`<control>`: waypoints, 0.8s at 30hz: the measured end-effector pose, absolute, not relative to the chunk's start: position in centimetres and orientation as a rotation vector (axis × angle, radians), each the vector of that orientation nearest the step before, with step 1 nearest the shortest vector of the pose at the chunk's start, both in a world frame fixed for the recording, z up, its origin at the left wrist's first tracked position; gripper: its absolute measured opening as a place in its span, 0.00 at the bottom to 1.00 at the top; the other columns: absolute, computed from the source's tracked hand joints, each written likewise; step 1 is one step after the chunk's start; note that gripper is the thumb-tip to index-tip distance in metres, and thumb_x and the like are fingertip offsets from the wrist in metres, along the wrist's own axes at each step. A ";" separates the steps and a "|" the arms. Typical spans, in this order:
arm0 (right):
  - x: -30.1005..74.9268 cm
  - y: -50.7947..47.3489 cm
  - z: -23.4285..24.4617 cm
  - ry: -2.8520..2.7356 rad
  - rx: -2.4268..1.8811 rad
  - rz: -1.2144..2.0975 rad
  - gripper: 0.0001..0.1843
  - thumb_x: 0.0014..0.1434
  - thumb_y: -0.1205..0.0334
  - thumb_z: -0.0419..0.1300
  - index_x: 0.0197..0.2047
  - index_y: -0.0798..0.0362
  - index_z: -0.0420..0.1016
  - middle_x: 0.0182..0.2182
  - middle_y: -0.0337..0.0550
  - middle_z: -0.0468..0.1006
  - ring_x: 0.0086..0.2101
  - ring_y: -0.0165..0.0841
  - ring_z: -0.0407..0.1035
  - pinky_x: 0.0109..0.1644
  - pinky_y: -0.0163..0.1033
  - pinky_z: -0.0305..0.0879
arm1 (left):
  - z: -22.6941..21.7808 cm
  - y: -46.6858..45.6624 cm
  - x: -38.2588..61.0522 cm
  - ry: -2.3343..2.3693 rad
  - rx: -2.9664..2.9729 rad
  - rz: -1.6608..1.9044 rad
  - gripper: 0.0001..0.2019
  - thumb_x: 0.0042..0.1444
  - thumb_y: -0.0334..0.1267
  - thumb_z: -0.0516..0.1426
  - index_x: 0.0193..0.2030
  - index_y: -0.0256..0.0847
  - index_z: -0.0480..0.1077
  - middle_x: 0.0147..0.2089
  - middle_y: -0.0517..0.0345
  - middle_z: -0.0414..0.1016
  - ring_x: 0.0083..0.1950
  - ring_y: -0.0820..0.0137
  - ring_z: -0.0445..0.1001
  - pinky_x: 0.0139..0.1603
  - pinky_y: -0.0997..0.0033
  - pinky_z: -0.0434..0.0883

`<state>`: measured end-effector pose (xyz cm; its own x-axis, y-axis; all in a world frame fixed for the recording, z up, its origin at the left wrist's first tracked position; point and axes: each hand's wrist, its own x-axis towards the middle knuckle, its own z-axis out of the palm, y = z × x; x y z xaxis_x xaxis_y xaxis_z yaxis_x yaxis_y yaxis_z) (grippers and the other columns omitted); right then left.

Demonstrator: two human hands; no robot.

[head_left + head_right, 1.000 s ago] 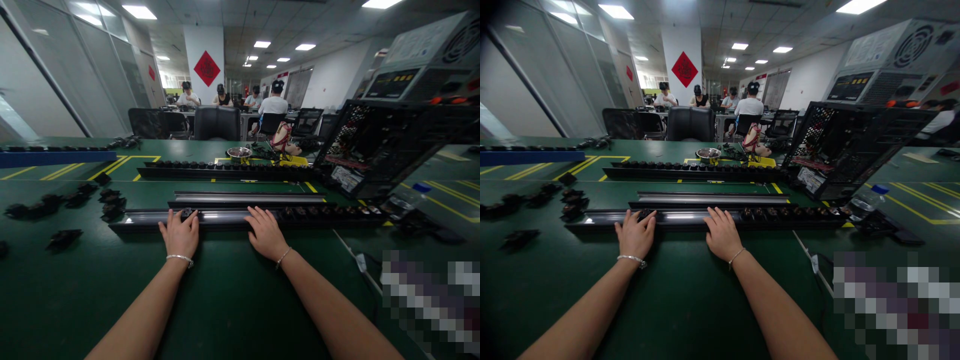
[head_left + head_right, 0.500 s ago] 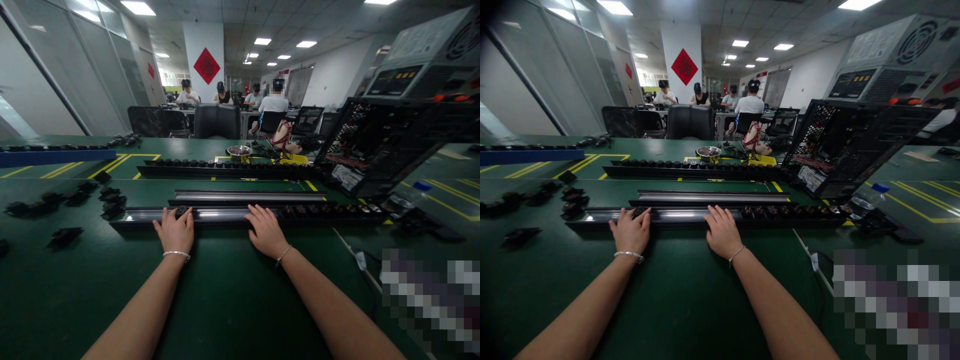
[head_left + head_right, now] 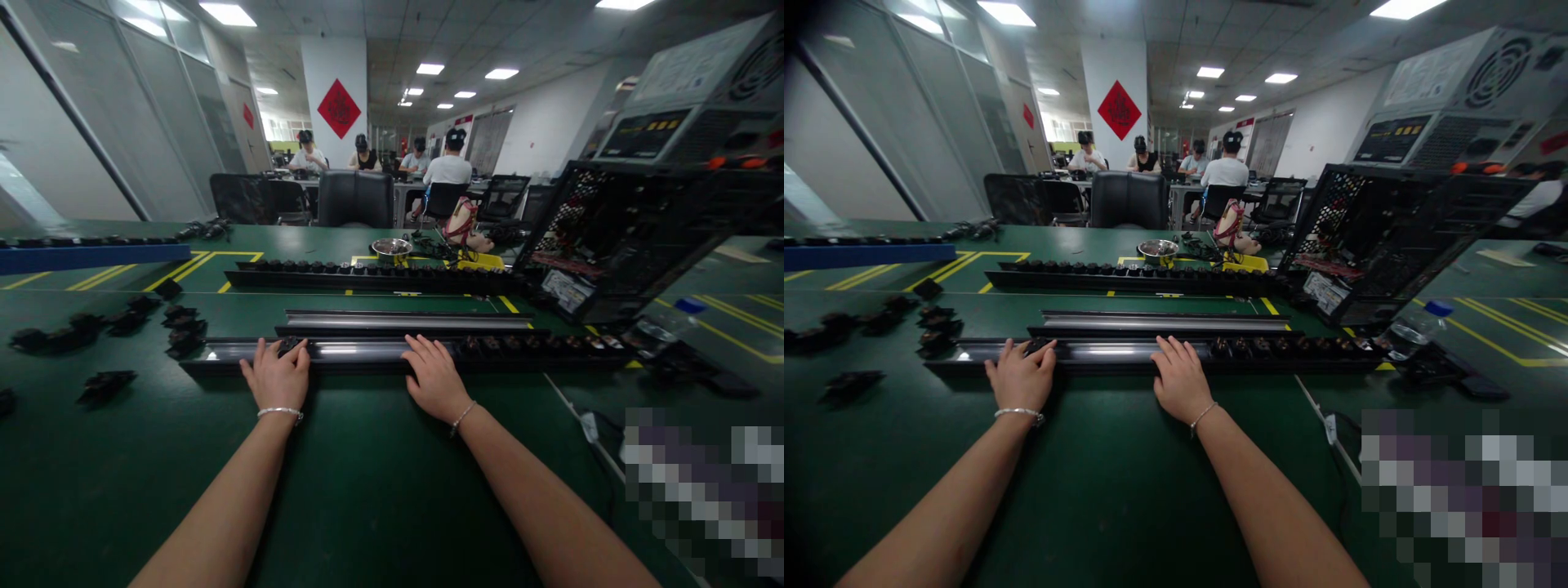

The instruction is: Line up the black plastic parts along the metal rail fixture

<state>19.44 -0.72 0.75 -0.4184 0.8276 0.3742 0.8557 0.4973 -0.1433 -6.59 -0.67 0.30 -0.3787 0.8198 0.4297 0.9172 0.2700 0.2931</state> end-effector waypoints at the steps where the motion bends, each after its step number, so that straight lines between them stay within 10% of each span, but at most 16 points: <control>1: 19.4 -0.7 0.7 -2.350 -1.397 -0.100 0.18 0.52 0.66 0.53 0.48 0.52 0.68 0.60 0.46 0.60 0.60 0.38 0.49 0.63 0.50 0.43 | 0.4 -0.7 -6.7 -2.349 -1.618 -0.748 0.17 0.58 0.44 0.45 0.47 0.52 0.72 0.56 0.50 0.67 0.65 0.57 0.52 0.60 0.38 0.48; 24: 19.4 -0.7 0.7 -2.352 -1.391 -0.109 0.18 0.52 0.66 0.53 0.48 0.52 0.68 0.60 0.46 0.60 0.60 0.39 0.49 0.62 0.51 0.44 | 0.6 -0.5 -8.8 -2.368 -1.490 -0.776 0.18 0.57 0.43 0.45 0.44 0.51 0.74 0.53 0.54 0.70 0.63 0.56 0.55 0.60 0.44 0.51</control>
<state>19.44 -0.73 0.74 -0.4218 0.8236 0.3792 0.8552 0.5003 -0.1352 -8.79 -0.49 0.64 -0.4526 0.7621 0.4630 0.8883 0.3401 0.3085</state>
